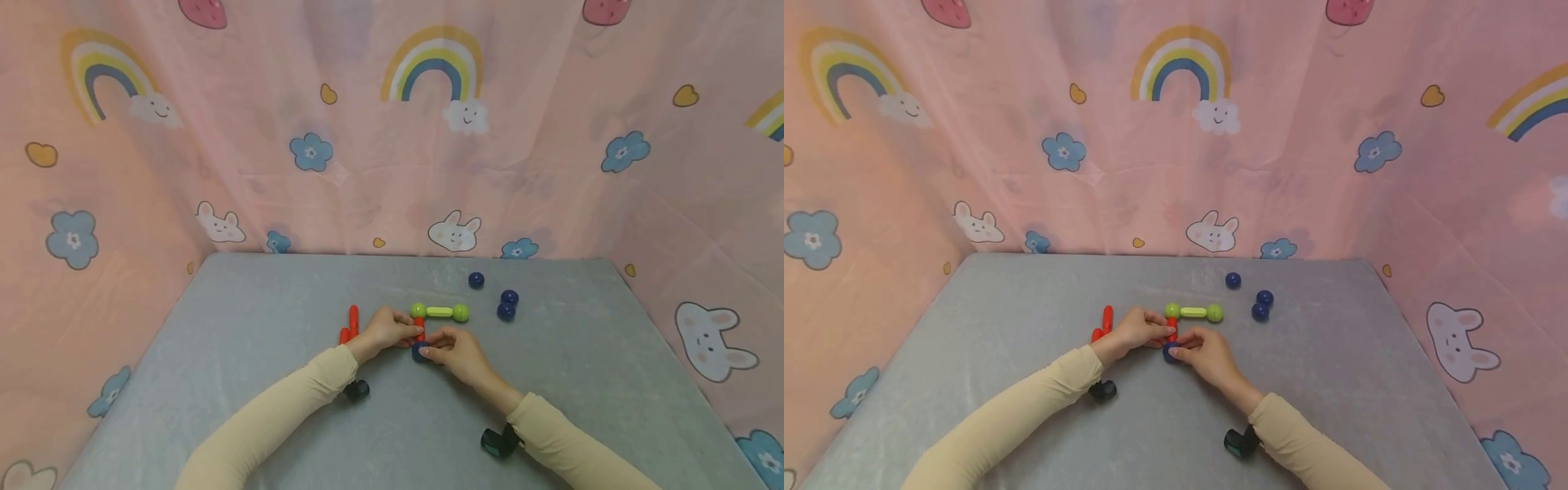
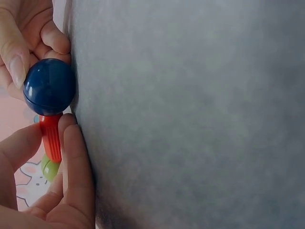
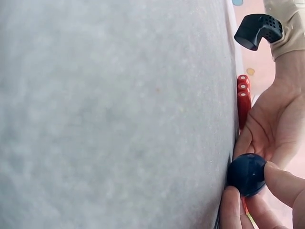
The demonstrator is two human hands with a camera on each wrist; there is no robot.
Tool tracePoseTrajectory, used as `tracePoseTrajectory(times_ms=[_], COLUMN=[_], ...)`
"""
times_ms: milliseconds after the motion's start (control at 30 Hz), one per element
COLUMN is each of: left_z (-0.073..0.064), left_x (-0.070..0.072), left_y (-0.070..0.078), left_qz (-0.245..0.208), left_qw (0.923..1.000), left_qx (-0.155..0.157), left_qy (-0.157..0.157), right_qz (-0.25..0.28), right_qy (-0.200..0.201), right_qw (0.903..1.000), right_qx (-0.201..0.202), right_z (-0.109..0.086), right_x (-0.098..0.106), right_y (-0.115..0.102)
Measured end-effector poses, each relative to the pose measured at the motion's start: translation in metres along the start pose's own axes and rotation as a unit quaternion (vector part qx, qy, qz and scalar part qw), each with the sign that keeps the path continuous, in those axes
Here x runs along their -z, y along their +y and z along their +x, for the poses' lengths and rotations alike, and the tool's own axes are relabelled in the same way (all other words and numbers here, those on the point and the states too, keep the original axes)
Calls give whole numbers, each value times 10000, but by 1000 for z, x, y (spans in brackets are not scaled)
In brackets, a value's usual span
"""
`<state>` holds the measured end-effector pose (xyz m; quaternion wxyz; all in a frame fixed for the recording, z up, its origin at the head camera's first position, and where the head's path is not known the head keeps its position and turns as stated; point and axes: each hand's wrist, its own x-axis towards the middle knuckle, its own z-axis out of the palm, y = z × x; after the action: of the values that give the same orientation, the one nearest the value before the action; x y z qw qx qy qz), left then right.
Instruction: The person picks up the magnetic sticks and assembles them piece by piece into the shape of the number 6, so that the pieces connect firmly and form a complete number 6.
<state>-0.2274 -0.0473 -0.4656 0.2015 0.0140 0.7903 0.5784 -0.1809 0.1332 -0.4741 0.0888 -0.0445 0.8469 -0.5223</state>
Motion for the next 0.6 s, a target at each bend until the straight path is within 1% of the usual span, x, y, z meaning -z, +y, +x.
tracePoseTrajectory(times_ms=[600], left_z=[-1], left_x=[-1], left_y=[-2], left_qz=[27], left_qw=[10000], left_qx=[-14], left_qy=[43], right_qz=[-29], right_qy=[-58], right_qw=[10000], right_qx=[-60], right_z=[0], right_x=[1], right_y=[0])
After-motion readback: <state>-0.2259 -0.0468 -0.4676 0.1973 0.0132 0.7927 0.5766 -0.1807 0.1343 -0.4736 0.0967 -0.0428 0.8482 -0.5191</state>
